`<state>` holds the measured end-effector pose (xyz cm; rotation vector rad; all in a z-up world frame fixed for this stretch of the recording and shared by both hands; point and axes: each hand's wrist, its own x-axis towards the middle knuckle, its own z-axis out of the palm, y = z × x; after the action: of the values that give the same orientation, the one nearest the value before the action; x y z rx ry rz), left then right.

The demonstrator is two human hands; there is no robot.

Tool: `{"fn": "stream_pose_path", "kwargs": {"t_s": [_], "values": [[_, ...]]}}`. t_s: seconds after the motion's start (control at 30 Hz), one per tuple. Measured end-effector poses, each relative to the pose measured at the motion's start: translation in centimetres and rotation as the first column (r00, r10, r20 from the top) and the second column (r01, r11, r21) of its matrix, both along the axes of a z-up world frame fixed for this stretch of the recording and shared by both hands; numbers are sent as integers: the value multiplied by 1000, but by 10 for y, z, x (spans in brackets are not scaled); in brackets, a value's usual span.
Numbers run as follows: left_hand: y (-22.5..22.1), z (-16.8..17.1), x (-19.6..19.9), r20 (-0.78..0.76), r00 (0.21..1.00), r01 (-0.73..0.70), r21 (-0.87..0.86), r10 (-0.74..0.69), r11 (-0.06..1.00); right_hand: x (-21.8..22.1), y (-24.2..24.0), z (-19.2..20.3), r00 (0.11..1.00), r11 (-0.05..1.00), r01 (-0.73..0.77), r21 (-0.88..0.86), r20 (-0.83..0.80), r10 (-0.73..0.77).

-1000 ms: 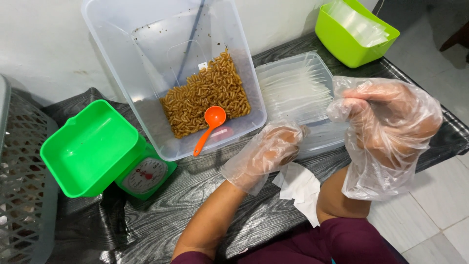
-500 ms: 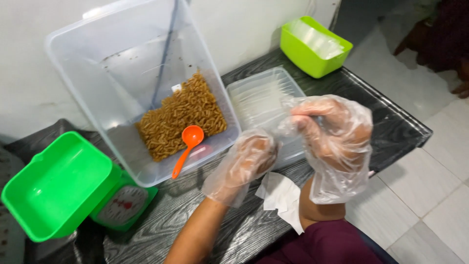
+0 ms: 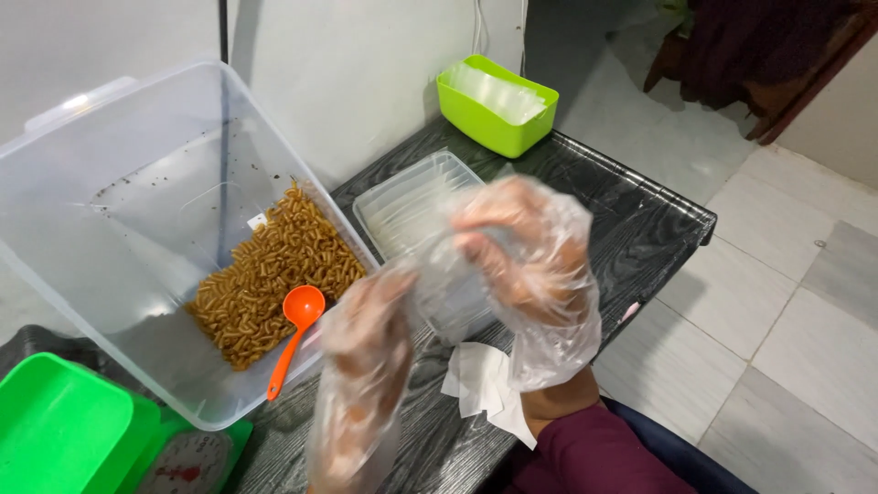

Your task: The person scoops dried insects from a large container using an orange scoop, transfers them into plastic bags, and weighs each bag on a green scale before placing the bags into a basket.

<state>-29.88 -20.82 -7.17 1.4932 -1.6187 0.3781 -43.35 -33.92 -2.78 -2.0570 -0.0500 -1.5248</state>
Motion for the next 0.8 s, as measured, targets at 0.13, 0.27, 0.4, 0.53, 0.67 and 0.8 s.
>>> {"fn": "stream_pose_path", "kwargs": {"t_s": [0.13, 0.27, 0.4, 0.53, 0.67, 0.8], "values": [[27, -20, 13, -370, 896, 94, -378, -244, 921, -2, 2, 8, 983, 983, 182, -32, -19, -183], [53, -6, 11, -554, 816, -40, -340, -166, 940, 7, 3, 0, 982, 986, 159, 47, -107, -154], [61, -13, 16, -632, 743, -74, -407, -222, 910, 19, 8, -9, 983, 968, -71, 239, -149, 109], [75, -4, 19, -678, 586, 86, -492, -444, 866, 32, 1, -18, 960, 873, -219, 436, -64, 273], [98, -7, 38, -672, 608, 236, -357, -424, 904, 45, 1, -19, 966, 790, -247, 562, 75, 248], [108, 0, 41, -613, 678, 330, -239, -405, 913, 50, 3, -21, 937, 702, -348, 621, 211, 278]]}}
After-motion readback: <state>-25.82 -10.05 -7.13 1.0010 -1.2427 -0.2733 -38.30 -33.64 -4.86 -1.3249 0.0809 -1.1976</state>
